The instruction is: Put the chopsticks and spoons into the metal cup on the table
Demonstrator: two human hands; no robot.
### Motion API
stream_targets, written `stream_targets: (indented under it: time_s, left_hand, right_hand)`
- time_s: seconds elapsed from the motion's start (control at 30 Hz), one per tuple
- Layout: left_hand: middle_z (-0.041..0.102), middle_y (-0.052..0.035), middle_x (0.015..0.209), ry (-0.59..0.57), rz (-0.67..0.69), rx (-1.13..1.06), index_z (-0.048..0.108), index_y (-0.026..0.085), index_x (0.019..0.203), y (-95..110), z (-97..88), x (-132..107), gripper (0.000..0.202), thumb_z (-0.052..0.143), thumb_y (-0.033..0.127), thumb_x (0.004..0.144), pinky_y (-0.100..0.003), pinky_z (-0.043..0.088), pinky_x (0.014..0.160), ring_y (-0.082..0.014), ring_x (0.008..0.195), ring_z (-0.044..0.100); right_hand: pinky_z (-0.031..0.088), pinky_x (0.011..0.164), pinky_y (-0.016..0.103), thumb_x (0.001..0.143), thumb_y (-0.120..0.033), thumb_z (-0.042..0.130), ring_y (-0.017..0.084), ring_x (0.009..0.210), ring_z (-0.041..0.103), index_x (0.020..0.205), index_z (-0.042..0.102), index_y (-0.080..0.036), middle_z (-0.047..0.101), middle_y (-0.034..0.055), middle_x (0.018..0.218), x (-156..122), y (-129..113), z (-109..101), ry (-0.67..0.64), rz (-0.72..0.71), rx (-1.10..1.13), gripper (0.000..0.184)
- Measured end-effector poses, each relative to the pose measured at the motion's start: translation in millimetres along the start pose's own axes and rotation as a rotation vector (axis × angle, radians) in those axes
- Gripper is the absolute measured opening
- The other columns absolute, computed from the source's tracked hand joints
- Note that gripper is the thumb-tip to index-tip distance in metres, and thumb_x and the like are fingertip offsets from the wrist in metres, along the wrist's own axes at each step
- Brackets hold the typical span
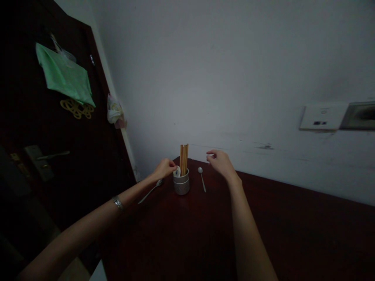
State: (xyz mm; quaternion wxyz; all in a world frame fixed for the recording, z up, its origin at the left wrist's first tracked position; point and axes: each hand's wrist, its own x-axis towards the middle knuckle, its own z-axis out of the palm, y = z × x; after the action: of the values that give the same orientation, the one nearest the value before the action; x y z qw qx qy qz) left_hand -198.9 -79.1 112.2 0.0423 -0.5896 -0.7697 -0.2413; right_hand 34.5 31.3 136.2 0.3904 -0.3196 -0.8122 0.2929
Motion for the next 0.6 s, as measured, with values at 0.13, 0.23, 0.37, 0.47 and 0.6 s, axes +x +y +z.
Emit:
stream_targets:
  time_s: [0.13,0.23,0.37,0.47,0.6]
  left_hand:
    - [0.065,-0.0069,0.070,0.007,-0.006,-0.017,0.069,0.013,0.078,2,-3.2,3,0.027,0.051,0.033,0.073,-0.023,0.034,0.054,-0.0134,0.062,0.054]
    - [0.065,-0.0056,0.068,0.026,0.028,-0.039,0.069,0.013,0.078,3,-8.5,7,0.027,0.050,0.032,0.074,-0.022,0.034,0.054,-0.0122,0.059,0.053]
    - [0.064,-0.0055,0.066,0.140,0.078,-0.066,0.069,0.012,0.077,6,-21.7,14,0.029,0.050,0.034,0.074,-0.022,0.035,0.054,-0.0113,0.057,0.053]
    - [0.065,-0.0059,0.070,0.301,0.140,-0.112,0.069,0.013,0.078,12,-37.8,20,0.027,0.052,0.034,0.074,-0.021,0.037,0.057,-0.0112,0.060,0.054]
    - [0.066,-0.0056,0.073,0.525,0.200,-0.219,0.068,0.013,0.077,26,-65.8,23,0.025,0.053,0.032,0.075,-0.021,0.040,0.059,-0.0105,0.061,0.055]
  right_hand:
    - [0.043,0.056,0.025,0.070,-0.027,0.045,0.015,0.058,0.060,0.099,0.061,-0.009,0.066,0.0088,0.072,1,3,0,0.006,-0.010,-0.023,0.037]
    - [0.043,0.057,0.026,0.070,-0.027,0.045,0.015,0.057,0.060,0.101,0.060,-0.009,0.066,0.0083,0.070,1,3,0,0.014,-0.004,-0.043,0.039]
    - [0.044,0.058,0.027,0.070,-0.027,0.046,0.015,0.057,0.060,0.105,0.058,-0.008,0.066,0.0081,0.069,1,5,-4,0.029,0.005,-0.049,0.042]
    - [0.045,0.058,0.027,0.070,-0.027,0.047,0.016,0.058,0.061,0.107,0.057,-0.007,0.066,0.0092,0.070,1,6,-8,0.056,0.036,-0.034,0.044]
    - [0.046,0.052,0.027,0.070,-0.030,0.049,0.017,0.060,0.061,0.114,0.051,-0.006,0.065,0.0127,0.078,-2,-6,-14,0.051,0.083,0.066,0.050]
